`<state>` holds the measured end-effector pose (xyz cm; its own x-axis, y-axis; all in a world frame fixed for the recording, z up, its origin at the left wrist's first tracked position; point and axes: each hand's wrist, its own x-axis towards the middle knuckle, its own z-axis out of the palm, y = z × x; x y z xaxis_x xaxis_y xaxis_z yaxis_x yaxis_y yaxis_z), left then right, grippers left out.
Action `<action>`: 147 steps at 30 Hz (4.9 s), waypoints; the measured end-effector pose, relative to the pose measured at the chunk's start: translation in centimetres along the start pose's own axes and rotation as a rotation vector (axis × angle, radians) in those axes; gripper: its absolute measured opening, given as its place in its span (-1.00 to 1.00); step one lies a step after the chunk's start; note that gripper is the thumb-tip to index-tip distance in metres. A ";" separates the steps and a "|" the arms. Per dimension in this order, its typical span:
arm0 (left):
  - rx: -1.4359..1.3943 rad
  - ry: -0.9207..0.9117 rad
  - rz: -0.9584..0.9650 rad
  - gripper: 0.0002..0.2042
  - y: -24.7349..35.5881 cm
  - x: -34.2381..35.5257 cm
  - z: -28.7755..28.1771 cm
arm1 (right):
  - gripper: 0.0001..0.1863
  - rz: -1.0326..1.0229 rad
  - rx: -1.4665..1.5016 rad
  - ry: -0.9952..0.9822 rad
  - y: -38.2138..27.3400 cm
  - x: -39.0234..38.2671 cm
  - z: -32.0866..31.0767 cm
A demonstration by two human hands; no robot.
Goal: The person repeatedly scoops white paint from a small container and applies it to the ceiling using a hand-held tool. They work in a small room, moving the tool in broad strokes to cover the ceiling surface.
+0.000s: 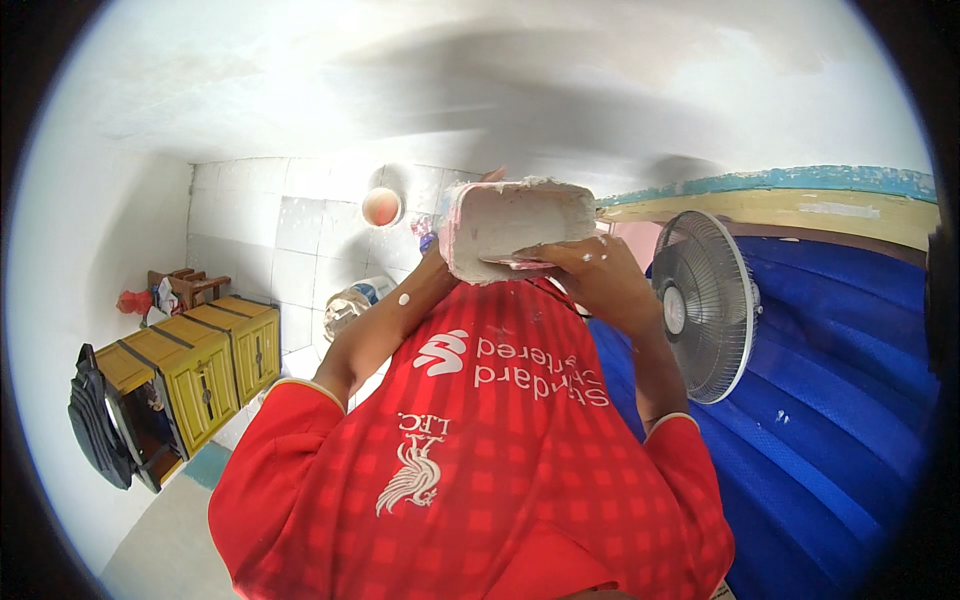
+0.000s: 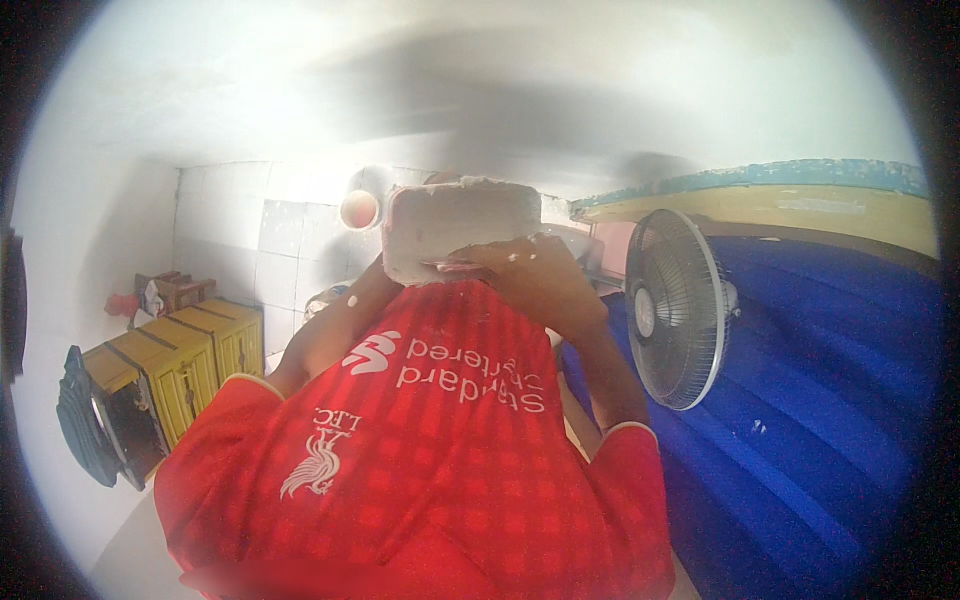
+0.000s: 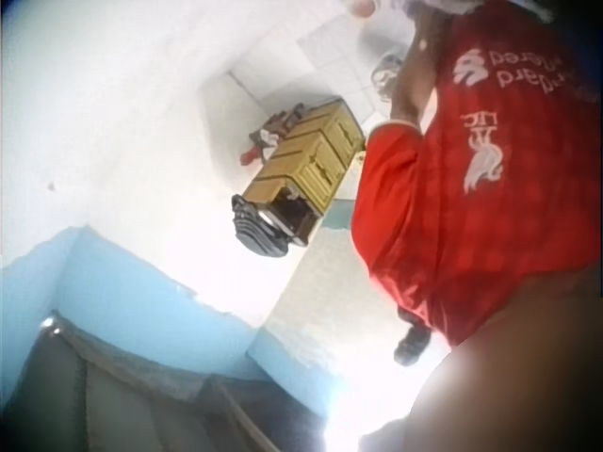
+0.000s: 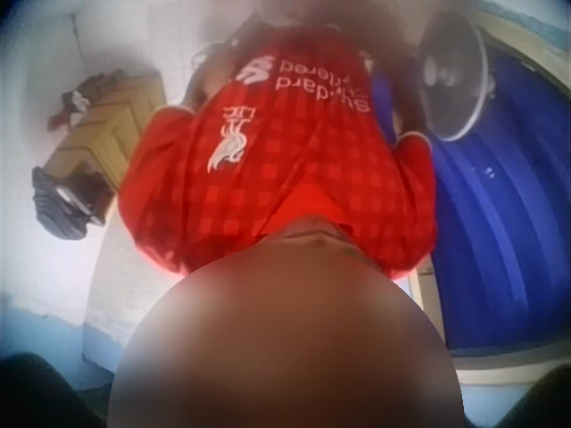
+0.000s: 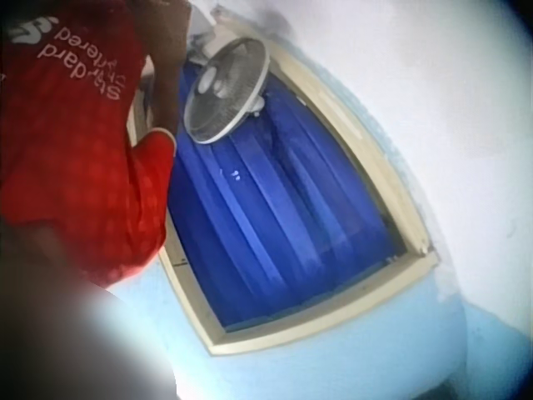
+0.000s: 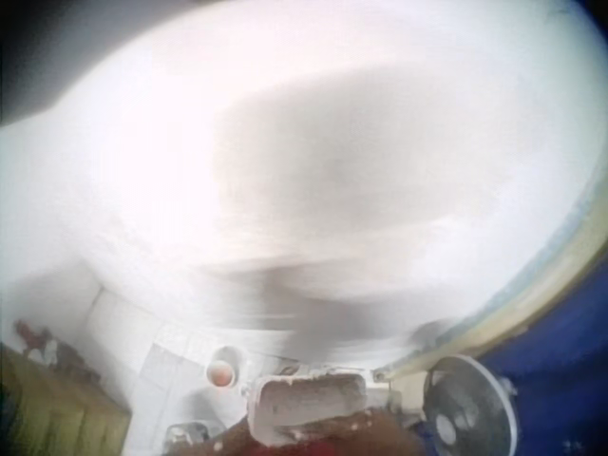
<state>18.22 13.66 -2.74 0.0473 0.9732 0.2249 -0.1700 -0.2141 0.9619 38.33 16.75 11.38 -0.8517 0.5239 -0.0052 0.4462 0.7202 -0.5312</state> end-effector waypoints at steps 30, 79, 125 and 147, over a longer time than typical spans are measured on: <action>-1.702 -0.122 -0.467 -0.30 6.1 3.1 1.5 | -0.61 0.014 0.060 0.381 -1.8 -0.8 -6.3; -0.794 0.311 -0.582 -0.44 -6.6 0.5 0.2 | -0.71 0.335 0.772 0.180 3.7 1.5 -3.7; -1.673 0.066 -0.696 -0.45 0.5 2.9 1.5 | -0.71 0.004 0.266 1.821 11.9 -2.6 -23.7; -0.368 -0.159 -0.215 -0.42 -0.6 2.4 1.3 | -0.60 0.432 -0.070 1.455 19.1 -0.7 -13.8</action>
<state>19.70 16.04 -2.61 0.2659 0.9611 0.0745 -0.4770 0.0640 0.8766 51.24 36.38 12.91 0.3285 0.6428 0.6921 0.6301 0.3967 -0.6675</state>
